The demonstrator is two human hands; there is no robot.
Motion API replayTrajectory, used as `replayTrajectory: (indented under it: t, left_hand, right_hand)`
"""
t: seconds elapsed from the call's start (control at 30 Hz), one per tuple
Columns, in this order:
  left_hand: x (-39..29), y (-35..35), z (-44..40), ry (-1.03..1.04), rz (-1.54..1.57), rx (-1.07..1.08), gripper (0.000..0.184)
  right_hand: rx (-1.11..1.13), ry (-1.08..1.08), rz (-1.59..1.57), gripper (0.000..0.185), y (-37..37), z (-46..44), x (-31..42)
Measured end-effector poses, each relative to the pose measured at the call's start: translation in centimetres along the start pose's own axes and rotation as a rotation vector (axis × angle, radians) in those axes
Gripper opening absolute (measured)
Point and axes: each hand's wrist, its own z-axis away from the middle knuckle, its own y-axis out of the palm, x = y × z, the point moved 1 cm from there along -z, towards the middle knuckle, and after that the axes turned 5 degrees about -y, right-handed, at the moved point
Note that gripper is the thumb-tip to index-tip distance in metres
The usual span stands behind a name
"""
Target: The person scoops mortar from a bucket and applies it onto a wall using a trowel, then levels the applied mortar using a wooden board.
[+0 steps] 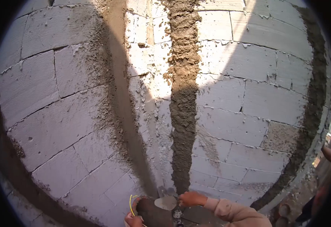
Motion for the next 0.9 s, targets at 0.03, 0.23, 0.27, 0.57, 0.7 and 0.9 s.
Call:
replayTrajectory:
  t: [0.03, 0.23, 0.27, 0.57, 0.7, 0.9]
  left_hand:
    - [0.5, -0.5, 0.1, 0.017, -0.106, 0.025, 0.021]
    - [5.8, -0.7, 1.7, 0.274, 0.063, 0.112, 0.025]
    - [5.7, -0.7, 2.4, 0.235, 0.081, 0.083, 0.024]
    - [6.6, -4.7, 3.4, 0.153, 0.164, 0.042, 0.023]
    - [6.7, -6.5, 2.1, -0.110, 0.282, -0.011, 0.027]
    - [6.6, -5.2, -0.4, -0.176, 0.218, -0.094, 0.031]
  right_hand:
    - [0.091, 0.020, 0.108, 0.032, 3.0, -0.4, 2.3]
    - [0.042, -0.389, 0.249, 0.025, 17.4, -4.2, 8.7]
    - [0.067, -0.429, 0.214, 0.026, 16.3, -3.5, 10.7]
    - [-0.071, -0.500, -0.308, 0.044, 15.3, -0.5, 8.9]
    - [-0.059, -0.349, -0.162, 0.049, 5.4, 0.1, 7.8]
    - [-0.308, -0.537, 0.149, 0.042, -16.1, -1.6, 7.6]
